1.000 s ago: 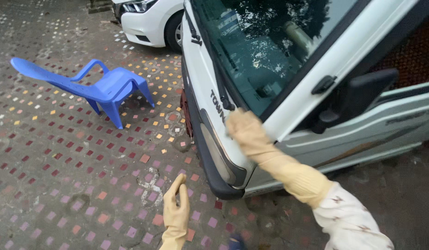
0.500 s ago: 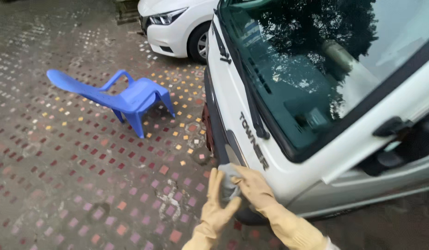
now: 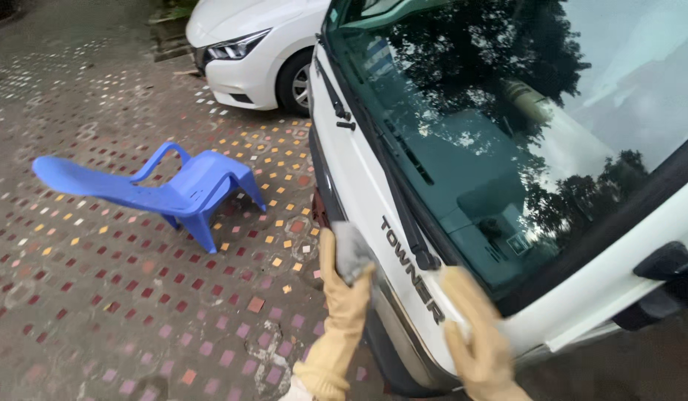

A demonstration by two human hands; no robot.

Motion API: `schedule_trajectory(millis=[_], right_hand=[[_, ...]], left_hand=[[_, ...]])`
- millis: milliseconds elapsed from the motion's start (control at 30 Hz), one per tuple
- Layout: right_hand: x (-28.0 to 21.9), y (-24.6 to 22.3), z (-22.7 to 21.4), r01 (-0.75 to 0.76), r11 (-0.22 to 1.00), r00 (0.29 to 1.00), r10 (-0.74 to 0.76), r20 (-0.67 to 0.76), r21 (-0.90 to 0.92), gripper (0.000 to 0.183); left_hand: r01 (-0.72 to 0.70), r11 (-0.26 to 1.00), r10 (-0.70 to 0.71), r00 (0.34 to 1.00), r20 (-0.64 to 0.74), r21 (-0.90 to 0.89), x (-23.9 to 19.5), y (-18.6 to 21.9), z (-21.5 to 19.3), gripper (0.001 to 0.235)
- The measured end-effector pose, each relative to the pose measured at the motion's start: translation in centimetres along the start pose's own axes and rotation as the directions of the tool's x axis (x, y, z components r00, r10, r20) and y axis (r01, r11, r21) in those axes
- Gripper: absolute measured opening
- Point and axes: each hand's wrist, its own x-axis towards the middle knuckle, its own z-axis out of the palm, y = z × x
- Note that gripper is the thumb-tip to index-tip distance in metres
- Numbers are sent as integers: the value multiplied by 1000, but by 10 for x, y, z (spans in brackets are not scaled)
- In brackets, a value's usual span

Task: The person wipes the front windshield and hood of a white van using a gray cloth. They clean the windshield wipers, the area around the 'THACO' and 'TOWNER' logos, and the side of the vehicle near the driver's door.

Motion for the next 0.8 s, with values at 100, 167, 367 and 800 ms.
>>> schedule_trajectory(millis=[100, 167, 367, 800], right_hand=[[-19, 37, -22, 104, 814, 962, -228, -150, -572, 63], [-13, 25, -26, 53, 607, 882, -401, -248, -793, 52], [28, -11, 10, -303, 543, 704, -426, -568, -783, 32], [-186, 265, -101, -555, 316, 585, -510, -631, -769, 44]], left_hand=[[-298, 948, 302, 953, -27, 112, 26, -49, 23, 88], [-484, 872, 450, 853, 263, 78, 27, -81, 43, 86], [-544, 826, 563, 789, 246, -146, 47, -99, 85, 68], [-429, 892, 395, 892, 218, 139, 314, -246, 152, 70]])
